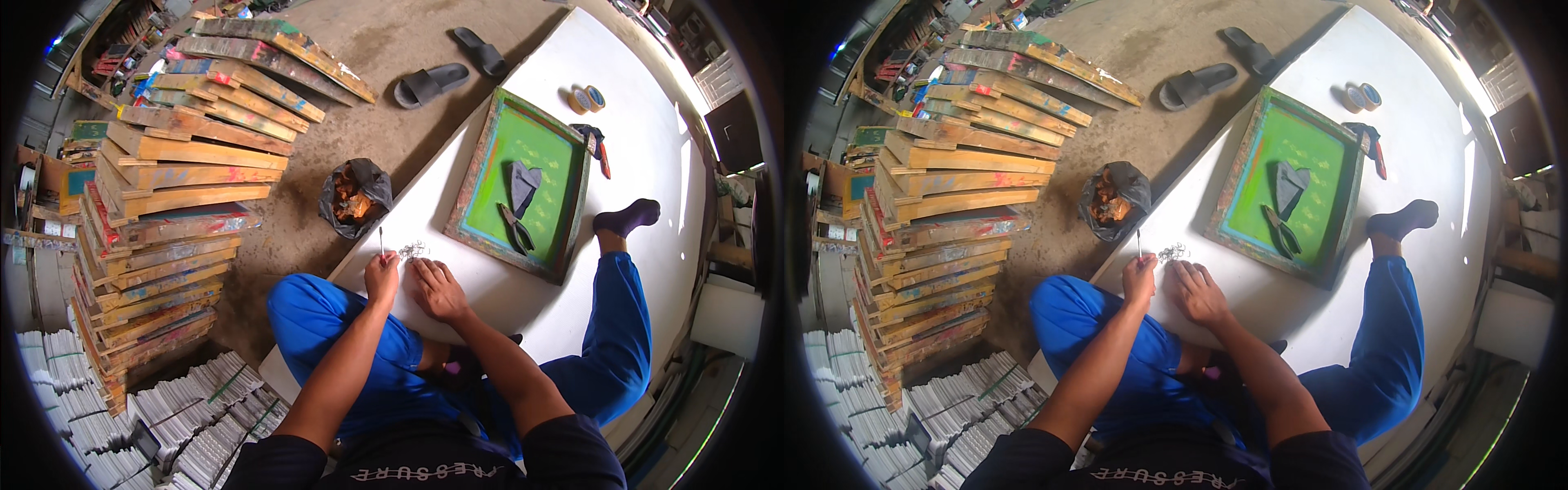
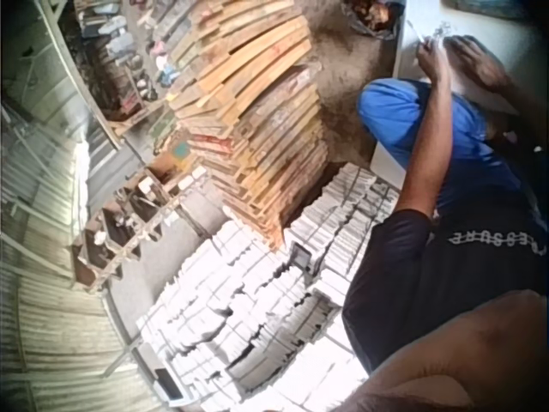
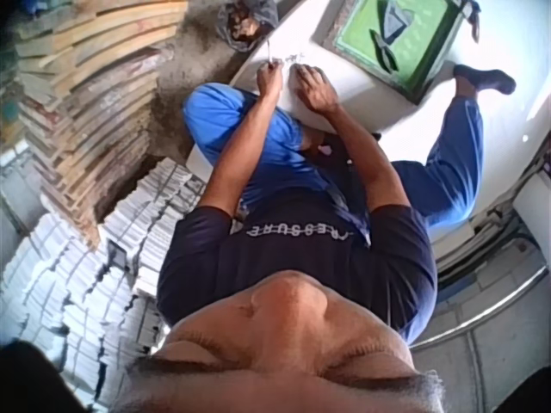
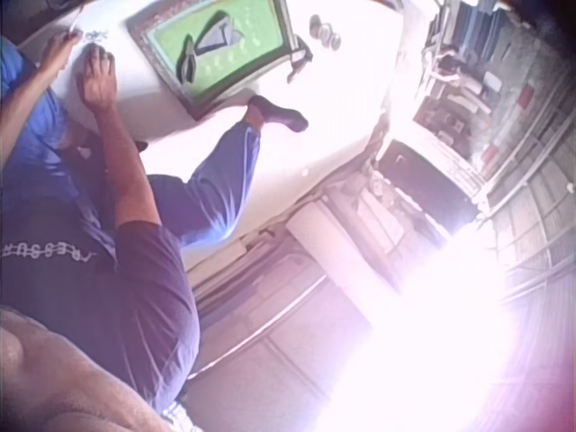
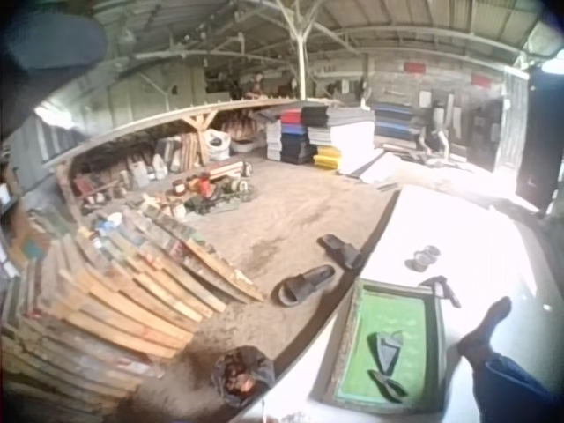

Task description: The person sits on the floor and uses pliers to cut and trim small metal wires or staples on a white surface. They repeatedly pick up pieces, cut them, and place the trimmed pieces into a nearby container.

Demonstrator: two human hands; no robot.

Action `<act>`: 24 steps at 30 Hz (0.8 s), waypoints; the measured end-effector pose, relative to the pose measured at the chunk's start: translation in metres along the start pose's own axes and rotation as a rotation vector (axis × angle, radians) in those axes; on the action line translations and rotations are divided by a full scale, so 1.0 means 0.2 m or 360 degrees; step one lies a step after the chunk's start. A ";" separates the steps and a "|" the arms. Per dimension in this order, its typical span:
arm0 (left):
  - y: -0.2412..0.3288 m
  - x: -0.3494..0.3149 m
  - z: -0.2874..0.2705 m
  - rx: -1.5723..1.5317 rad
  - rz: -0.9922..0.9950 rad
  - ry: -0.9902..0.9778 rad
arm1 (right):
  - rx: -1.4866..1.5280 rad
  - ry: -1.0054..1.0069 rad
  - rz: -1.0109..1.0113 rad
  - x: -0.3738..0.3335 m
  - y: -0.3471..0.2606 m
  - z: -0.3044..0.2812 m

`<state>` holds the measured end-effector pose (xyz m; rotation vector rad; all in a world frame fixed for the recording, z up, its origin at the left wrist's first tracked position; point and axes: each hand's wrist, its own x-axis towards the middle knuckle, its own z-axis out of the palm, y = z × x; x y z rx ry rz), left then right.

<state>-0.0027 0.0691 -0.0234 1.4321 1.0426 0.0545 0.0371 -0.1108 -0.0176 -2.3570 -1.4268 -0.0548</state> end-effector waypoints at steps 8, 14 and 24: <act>-0.10 0.00 0.00 0.0456 0.0280 0.0073 | 0.0031 0.0051 0.0877 0.08 -0.05 -0.01; -0.02 -0.02 0.01 0.0544 0.0245 -0.0022 | 0.0016 0.0147 0.0782 0.23 -0.05 0.16; 0.04 -0.05 0.00 0.0427 0.0237 -0.0019 | -0.0210 0.0157 0.1237 0.13 -0.17 0.15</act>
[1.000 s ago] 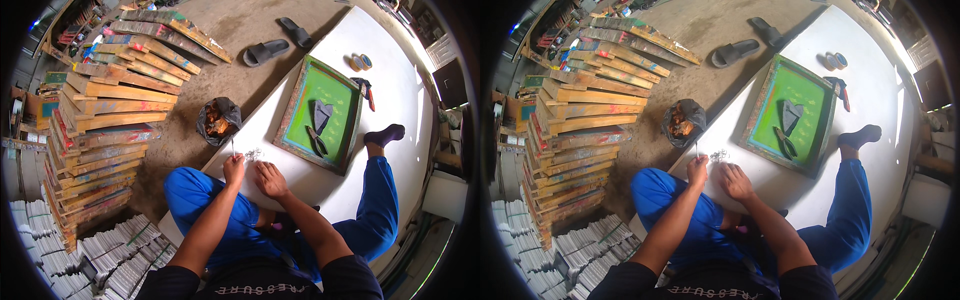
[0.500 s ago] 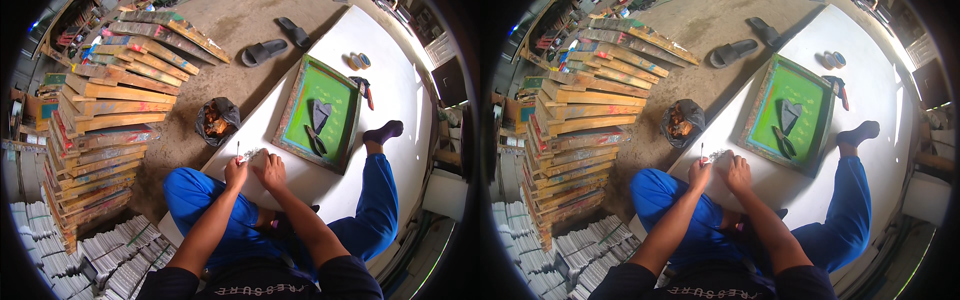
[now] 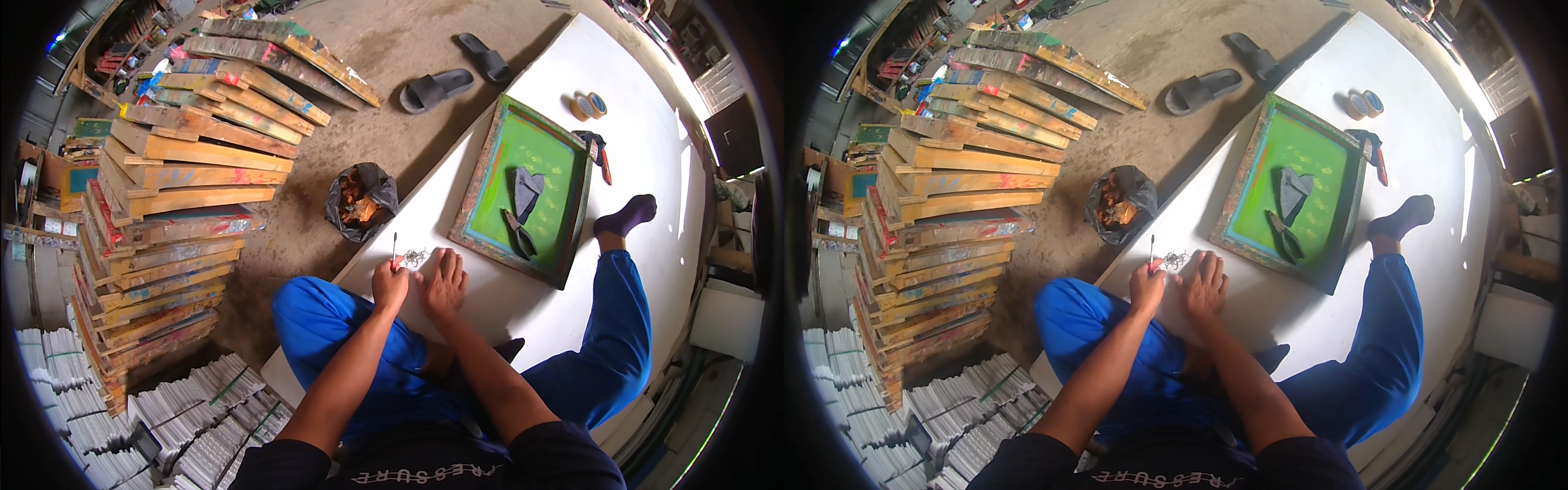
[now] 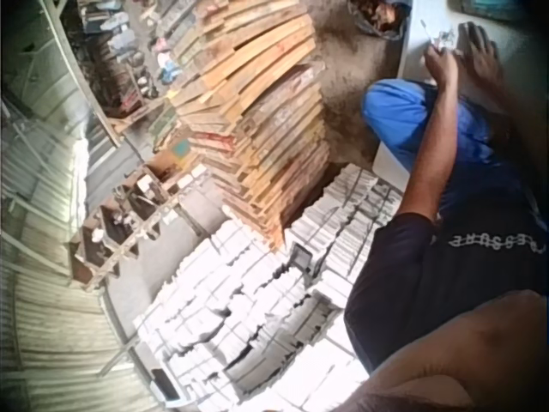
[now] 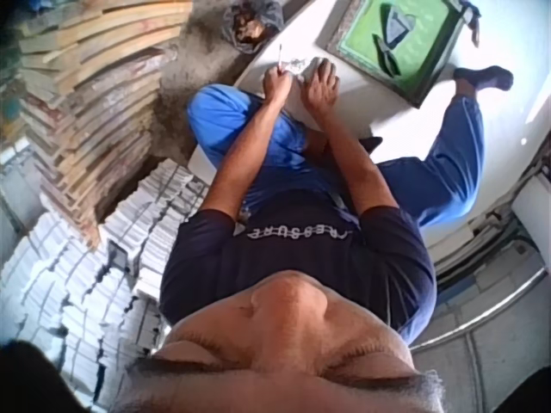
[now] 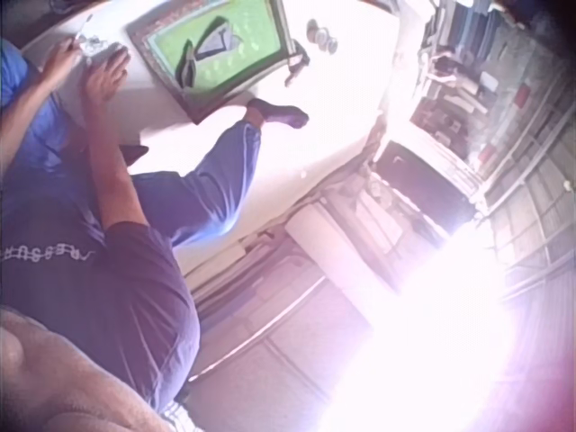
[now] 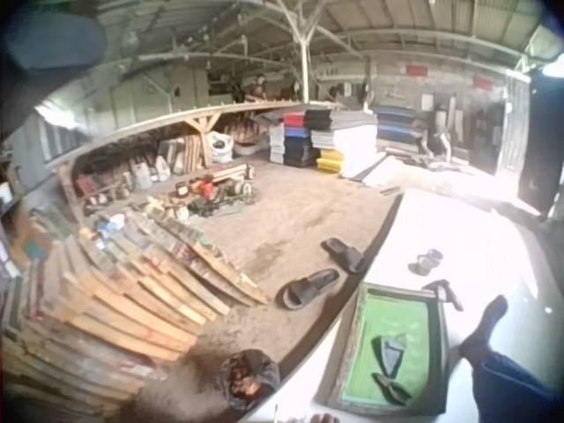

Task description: The person sits on the floor and uses pliers to cut and trim small metal wires or staples on a white surface. They repeatedly pick up pieces, cut them, and place the trimmed pieces into a nearby container.

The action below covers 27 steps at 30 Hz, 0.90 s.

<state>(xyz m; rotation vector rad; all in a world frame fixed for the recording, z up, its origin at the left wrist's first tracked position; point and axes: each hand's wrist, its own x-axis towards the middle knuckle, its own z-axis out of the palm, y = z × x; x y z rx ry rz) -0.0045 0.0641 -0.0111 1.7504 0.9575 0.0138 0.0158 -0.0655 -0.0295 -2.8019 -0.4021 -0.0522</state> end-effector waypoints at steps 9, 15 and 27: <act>-0.07 0.01 0.01 -0.0044 0.0058 0.0026 | 0.0060 -0.0080 -0.0132 0.02 -0.03 -0.01; -0.05 0.04 0.02 0.0048 -0.0062 -0.0038 | 0.0122 -0.0074 -0.0291 0.05 -0.04 -0.04; -0.24 0.15 0.06 -0.0108 0.0029 0.0127 | 0.0375 0.0117 -0.0523 0.14 -0.08 0.09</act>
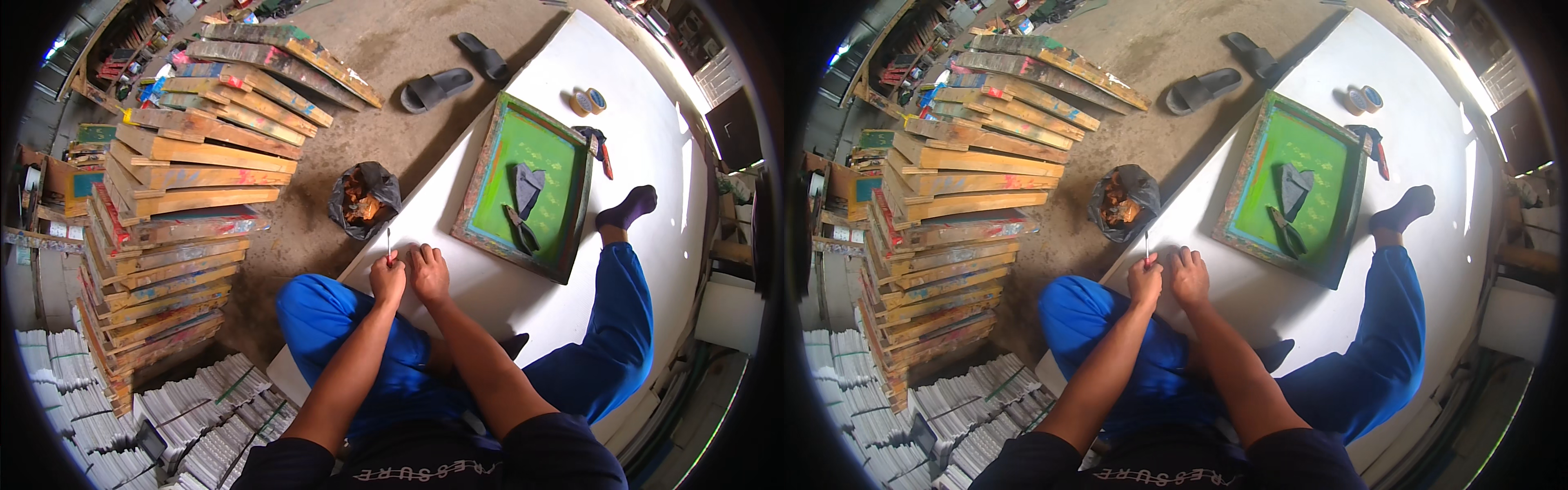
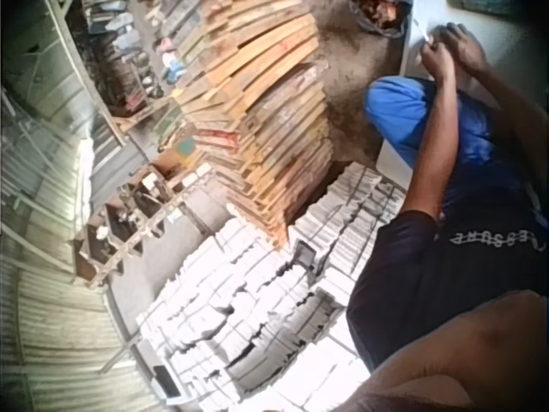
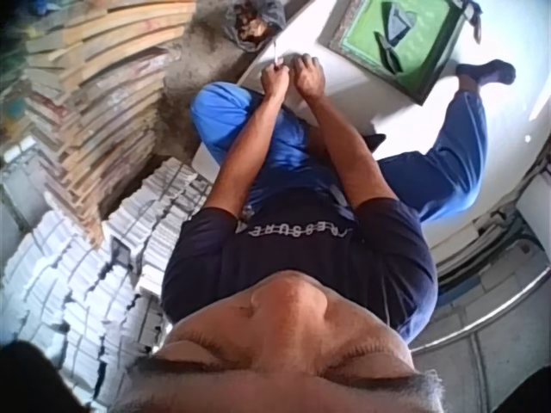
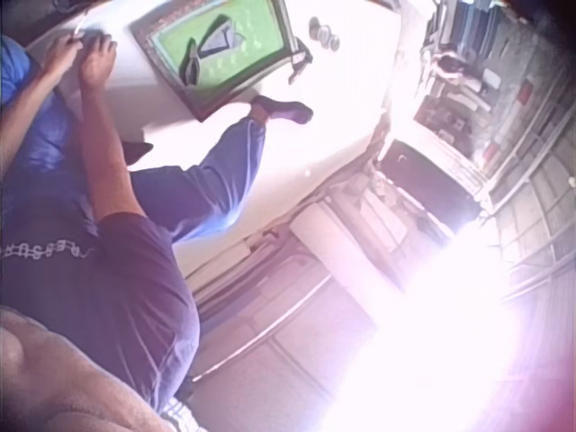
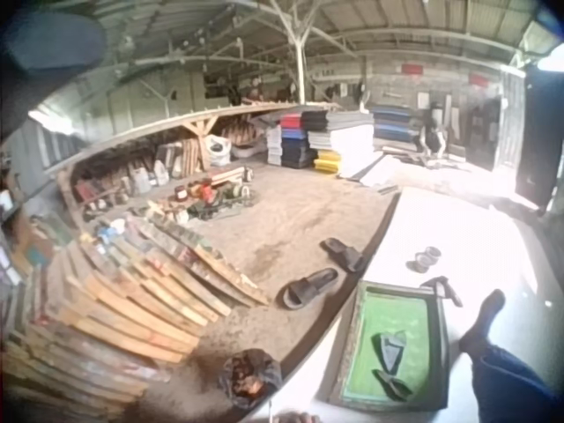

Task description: The person sits on the floor and uses pliers to cut and trim small metal wires or staples on a white surface. They repeatedly pick up pieces, cut them, and place the trimmed pieces into a nearby container.

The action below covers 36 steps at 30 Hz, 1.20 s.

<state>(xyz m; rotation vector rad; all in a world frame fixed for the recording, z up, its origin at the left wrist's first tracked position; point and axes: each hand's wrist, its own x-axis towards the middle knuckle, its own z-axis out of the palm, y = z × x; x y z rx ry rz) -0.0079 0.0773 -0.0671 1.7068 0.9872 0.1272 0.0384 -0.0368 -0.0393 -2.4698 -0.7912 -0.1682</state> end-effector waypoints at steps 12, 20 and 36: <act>0.08 -0.05 -0.05 -0.0517 -0.0008 0.0150 | 0.0068 -0.0183 -0.0171 0.02 0.13 0.00; 0.16 -0.06 -0.07 -0.0478 0.0274 0.0590 | 0.0614 -0.0184 0.0763 0.13 0.13 -0.05; 0.31 -0.09 -0.18 -0.0511 0.0110 0.0472 | 0.1389 -0.0403 0.1099 0.76 -0.43 -0.09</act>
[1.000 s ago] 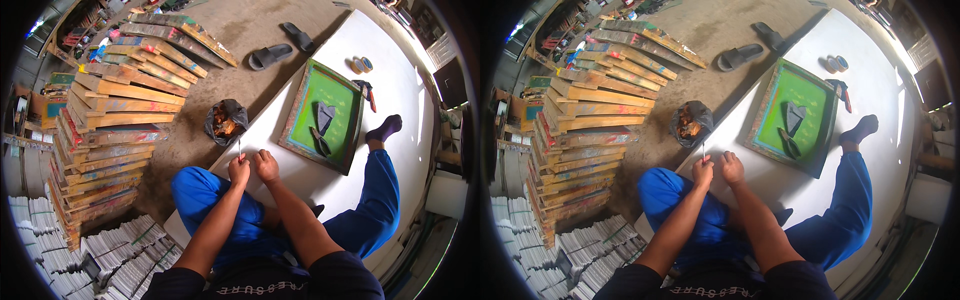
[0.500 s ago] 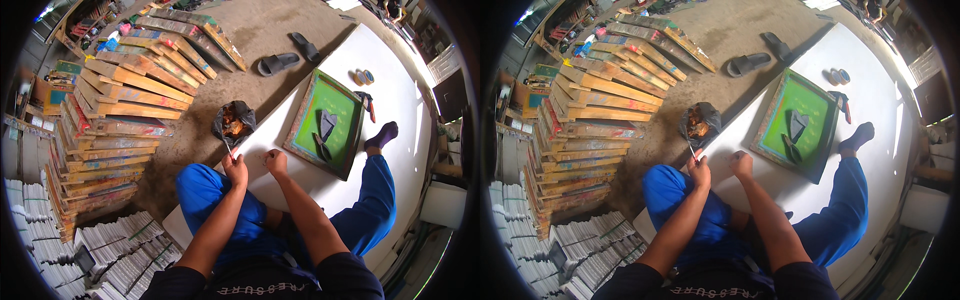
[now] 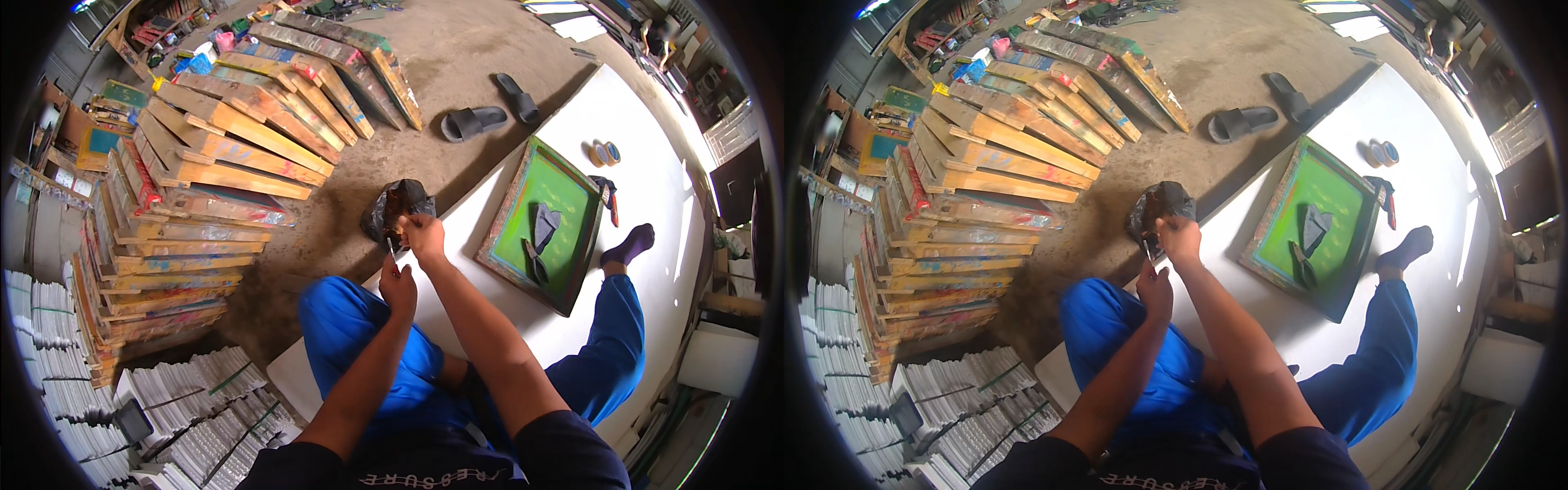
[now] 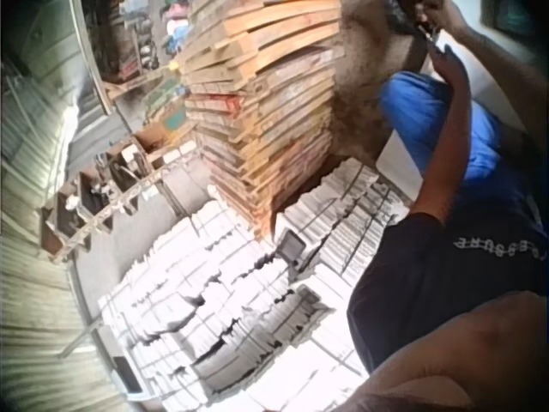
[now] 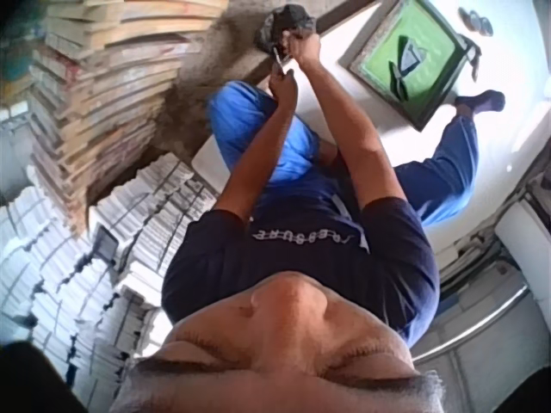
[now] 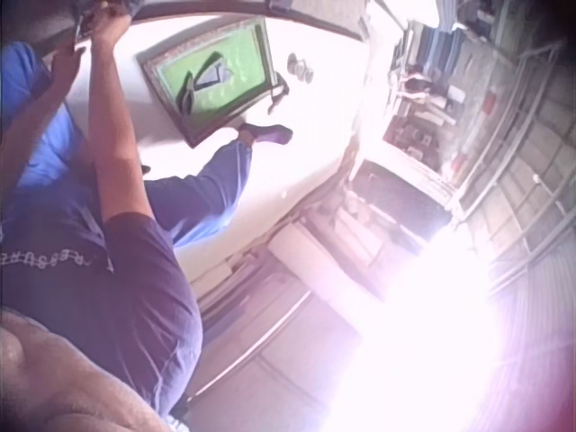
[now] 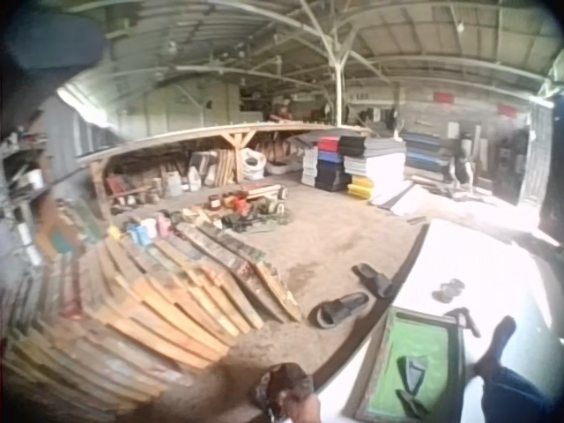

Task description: The person sits on the floor and uses pliers to cut and trim small metal wires or staples on a white surface. They repeatedly pick up pieces, cut them, and place the trimmed pieces into a nearby container.

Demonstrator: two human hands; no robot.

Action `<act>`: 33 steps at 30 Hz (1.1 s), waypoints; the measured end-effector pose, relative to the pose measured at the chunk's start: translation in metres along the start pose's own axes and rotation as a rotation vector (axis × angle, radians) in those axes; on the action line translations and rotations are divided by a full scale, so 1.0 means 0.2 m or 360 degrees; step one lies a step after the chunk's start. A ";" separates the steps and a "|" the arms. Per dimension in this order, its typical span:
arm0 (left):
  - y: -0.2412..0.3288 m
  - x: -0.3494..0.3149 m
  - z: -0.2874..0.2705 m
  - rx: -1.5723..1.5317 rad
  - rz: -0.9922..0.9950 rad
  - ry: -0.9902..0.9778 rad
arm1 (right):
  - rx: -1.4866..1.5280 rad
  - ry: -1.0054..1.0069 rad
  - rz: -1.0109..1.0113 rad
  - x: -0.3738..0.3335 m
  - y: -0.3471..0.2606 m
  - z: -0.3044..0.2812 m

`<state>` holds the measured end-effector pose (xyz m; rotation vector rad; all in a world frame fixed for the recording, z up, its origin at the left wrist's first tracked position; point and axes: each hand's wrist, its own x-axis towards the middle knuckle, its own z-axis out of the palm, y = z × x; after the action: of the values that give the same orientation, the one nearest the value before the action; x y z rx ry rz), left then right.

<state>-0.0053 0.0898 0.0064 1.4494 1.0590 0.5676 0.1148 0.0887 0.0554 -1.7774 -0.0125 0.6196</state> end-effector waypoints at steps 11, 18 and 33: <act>-0.05 -0.01 -0.04 -0.0048 -0.0076 0.0027 | -0.0721 -0.0135 -0.0183 0.02 -0.05 0.03; -0.08 -0.02 -0.02 -0.0196 -0.0160 -0.0159 | -0.0635 -0.0373 -0.0555 0.03 0.10 -0.09; -0.14 -0.06 0.01 0.0627 -0.0084 -0.0604 | -0.1327 -0.0133 -0.1284 -0.54 0.60 -0.60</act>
<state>-0.0169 0.0758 -0.0182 1.7787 0.9305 0.0342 0.0355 -0.0900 0.0095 -2.2832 -1.1277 0.0691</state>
